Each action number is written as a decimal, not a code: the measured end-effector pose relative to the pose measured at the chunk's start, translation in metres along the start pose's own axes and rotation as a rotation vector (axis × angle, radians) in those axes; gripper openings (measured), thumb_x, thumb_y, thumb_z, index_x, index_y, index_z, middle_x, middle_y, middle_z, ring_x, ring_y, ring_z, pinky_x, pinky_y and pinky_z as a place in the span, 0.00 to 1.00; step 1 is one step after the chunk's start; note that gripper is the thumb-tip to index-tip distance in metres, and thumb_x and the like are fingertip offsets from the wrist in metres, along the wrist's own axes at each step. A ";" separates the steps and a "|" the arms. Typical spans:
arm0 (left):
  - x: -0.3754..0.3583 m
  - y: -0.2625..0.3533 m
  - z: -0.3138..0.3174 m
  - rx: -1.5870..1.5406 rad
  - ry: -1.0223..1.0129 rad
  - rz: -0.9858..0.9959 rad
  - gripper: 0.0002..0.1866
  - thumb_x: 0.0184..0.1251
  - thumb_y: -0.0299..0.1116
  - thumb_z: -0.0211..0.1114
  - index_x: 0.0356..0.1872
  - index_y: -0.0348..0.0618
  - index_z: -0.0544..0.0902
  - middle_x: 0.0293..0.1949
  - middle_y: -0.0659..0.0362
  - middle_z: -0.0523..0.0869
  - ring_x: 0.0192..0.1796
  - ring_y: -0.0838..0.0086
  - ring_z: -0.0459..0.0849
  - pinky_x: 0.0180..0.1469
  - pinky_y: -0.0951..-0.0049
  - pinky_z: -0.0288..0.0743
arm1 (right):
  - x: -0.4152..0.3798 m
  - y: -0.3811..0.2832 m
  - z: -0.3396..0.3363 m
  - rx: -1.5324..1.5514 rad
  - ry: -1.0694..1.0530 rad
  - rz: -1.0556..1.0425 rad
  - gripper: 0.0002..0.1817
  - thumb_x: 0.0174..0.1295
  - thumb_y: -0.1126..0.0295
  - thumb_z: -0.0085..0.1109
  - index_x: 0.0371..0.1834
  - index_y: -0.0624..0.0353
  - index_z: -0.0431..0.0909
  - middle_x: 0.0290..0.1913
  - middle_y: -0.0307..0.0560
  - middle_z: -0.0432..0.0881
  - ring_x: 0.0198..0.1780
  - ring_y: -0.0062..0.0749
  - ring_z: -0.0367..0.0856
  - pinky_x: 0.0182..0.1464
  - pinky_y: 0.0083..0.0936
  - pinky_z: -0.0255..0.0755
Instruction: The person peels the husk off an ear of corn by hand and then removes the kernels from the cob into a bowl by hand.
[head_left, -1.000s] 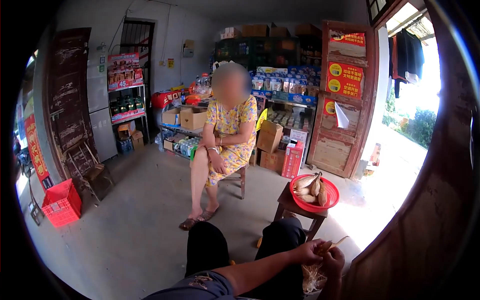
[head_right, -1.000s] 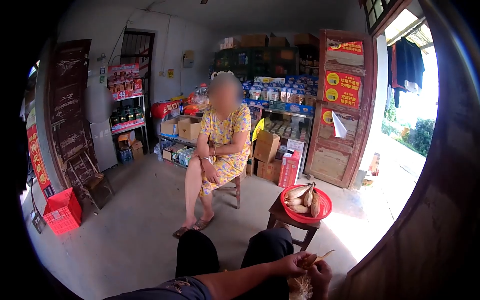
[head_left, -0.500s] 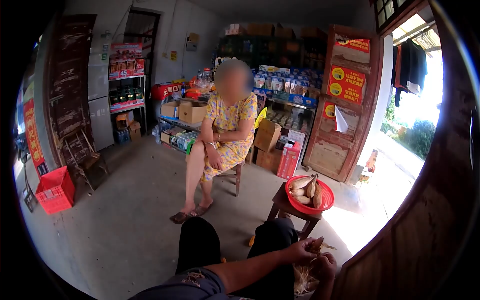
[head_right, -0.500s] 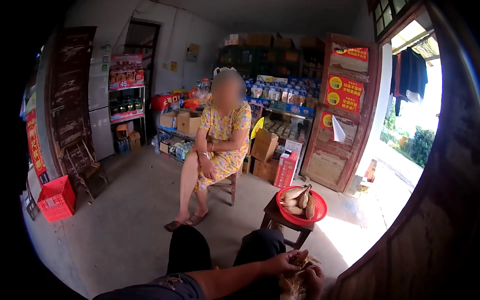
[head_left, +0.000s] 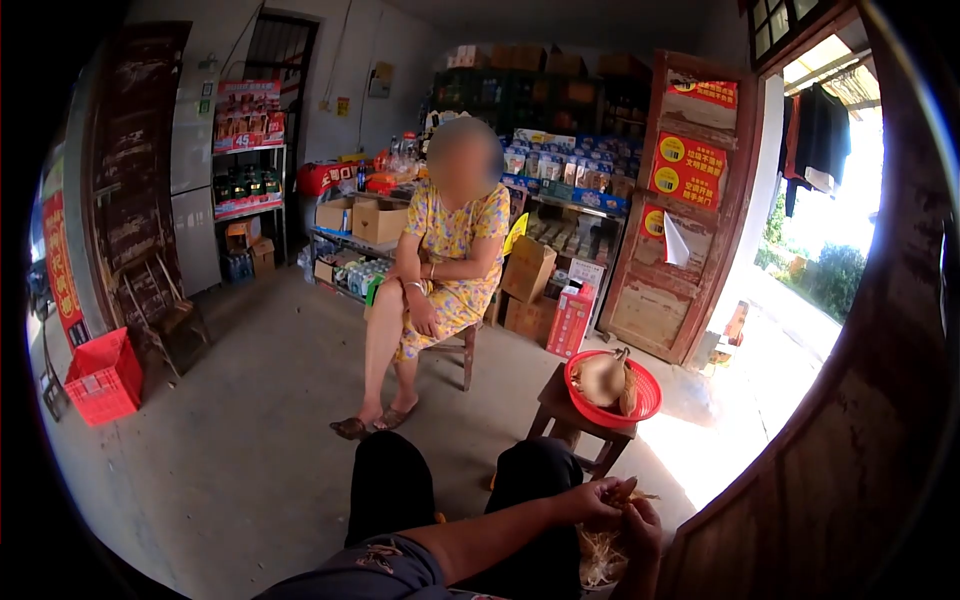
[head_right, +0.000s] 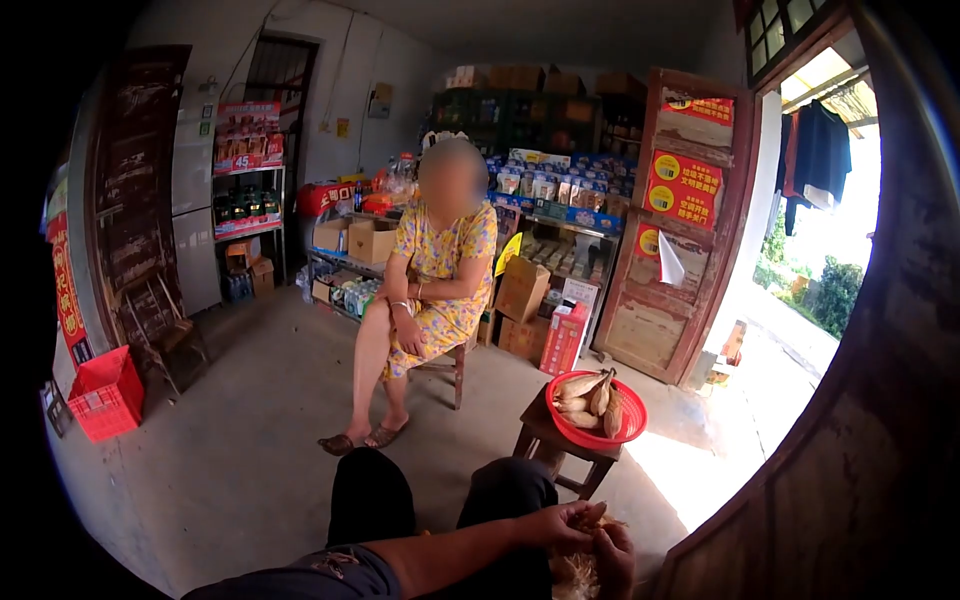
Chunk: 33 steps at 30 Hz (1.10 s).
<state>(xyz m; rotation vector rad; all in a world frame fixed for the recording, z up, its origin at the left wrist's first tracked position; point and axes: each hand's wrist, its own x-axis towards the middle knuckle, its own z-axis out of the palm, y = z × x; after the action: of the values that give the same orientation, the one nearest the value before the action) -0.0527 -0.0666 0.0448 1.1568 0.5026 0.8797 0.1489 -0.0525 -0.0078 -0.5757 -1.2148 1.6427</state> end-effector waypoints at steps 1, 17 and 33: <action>-0.001 0.002 -0.001 0.042 0.005 -0.002 0.30 0.63 0.23 0.68 0.65 0.39 0.66 0.50 0.61 0.79 0.53 0.79 0.78 0.56 0.75 0.75 | 0.000 0.001 0.000 -0.025 0.017 0.009 0.18 0.70 0.71 0.52 0.60 0.69 0.70 0.51 0.51 0.81 0.48 0.34 0.82 0.48 0.25 0.77; 0.003 -0.010 -0.001 0.747 0.106 0.168 0.24 0.57 0.26 0.66 0.56 0.37 0.74 0.50 0.54 0.73 0.52 0.72 0.75 0.57 0.74 0.70 | 0.008 0.019 0.013 -0.126 0.139 -0.096 0.10 0.63 0.76 0.57 0.46 0.64 0.78 0.40 0.42 0.84 0.38 0.24 0.82 0.40 0.16 0.75; -0.009 0.006 -0.001 0.101 0.121 0.069 0.27 0.65 0.24 0.66 0.64 0.42 0.67 0.48 0.64 0.79 0.50 0.84 0.76 0.53 0.80 0.72 | -0.016 0.087 -0.077 -1.279 0.290 0.227 0.17 0.60 0.70 0.62 0.53 0.59 0.78 0.37 0.49 0.85 0.34 0.29 0.82 0.37 0.27 0.77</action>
<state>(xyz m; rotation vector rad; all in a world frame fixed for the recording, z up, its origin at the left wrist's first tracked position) -0.0605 -0.0720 0.0491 1.2236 0.6153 0.9972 0.1805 -0.0347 -0.1192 -1.6948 -1.9257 0.6974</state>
